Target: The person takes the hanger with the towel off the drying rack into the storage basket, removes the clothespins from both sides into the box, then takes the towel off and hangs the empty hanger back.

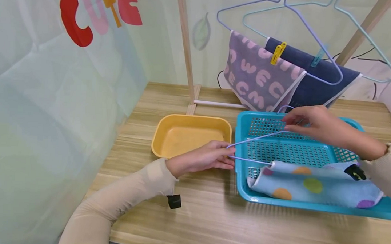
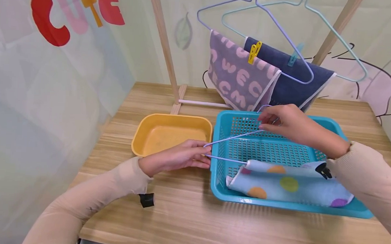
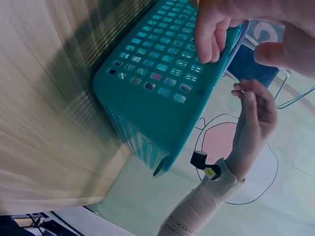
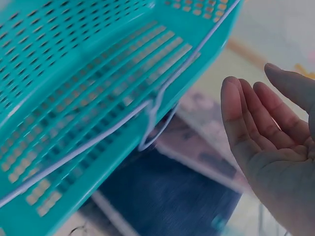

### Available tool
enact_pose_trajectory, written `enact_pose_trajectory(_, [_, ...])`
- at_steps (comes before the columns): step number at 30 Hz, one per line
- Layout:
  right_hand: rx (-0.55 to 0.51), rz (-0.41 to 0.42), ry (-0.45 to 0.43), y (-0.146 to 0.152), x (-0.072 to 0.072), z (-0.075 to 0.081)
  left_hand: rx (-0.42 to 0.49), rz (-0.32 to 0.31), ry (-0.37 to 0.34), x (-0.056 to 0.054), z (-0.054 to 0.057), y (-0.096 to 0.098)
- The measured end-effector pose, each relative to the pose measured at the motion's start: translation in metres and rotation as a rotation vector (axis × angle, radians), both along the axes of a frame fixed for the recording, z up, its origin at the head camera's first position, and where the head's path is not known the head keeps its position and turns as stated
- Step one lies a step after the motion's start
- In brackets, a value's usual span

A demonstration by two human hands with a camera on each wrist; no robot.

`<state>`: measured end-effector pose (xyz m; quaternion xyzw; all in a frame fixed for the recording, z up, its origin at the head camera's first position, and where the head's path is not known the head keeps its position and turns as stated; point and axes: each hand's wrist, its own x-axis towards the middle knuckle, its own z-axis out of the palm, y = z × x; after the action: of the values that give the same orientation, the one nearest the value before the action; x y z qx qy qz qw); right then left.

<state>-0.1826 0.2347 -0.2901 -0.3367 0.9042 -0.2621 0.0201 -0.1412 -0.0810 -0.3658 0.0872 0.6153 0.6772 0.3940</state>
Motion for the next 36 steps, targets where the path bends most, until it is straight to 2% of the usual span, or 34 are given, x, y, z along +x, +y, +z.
enact_pose_trajectory(8, [0.014, -0.082, 0.012, 0.055, 0.003, -0.015, -0.046, 0.021, 0.033, -0.004, 0.005, 0.001])
enact_pose_trajectory(15, [0.153, -0.157, -0.037, 0.094, 0.007, -0.024, -0.132, 0.020, 0.112, -0.009, 0.006, -0.001])
enact_pose_trajectory(22, [0.177, -0.193, -0.076, 0.122, 0.013, -0.035, -0.288, -0.008, 0.327, -0.016, 0.014, -0.008])
enact_pose_trajectory(26, [0.187, -0.211, -0.122, 0.130, 0.014, -0.037, -0.379, -0.073, 0.449, -0.020, 0.025, -0.015])
enact_pose_trajectory(30, [0.211, -0.234, -0.206, 0.136, 0.015, -0.038, -0.470, -0.130, 0.625, -0.024, 0.038, -0.019])
enact_pose_trajectory(33, [0.221, -0.245, -0.257, 0.140, 0.017, -0.038, -0.488, -0.150, 0.726, -0.024, 0.047, -0.016])
enact_pose_trajectory(36, [0.227, -0.252, -0.282, 0.143, 0.018, -0.039, -0.458, -0.178, 0.797, -0.024, 0.053, -0.007])
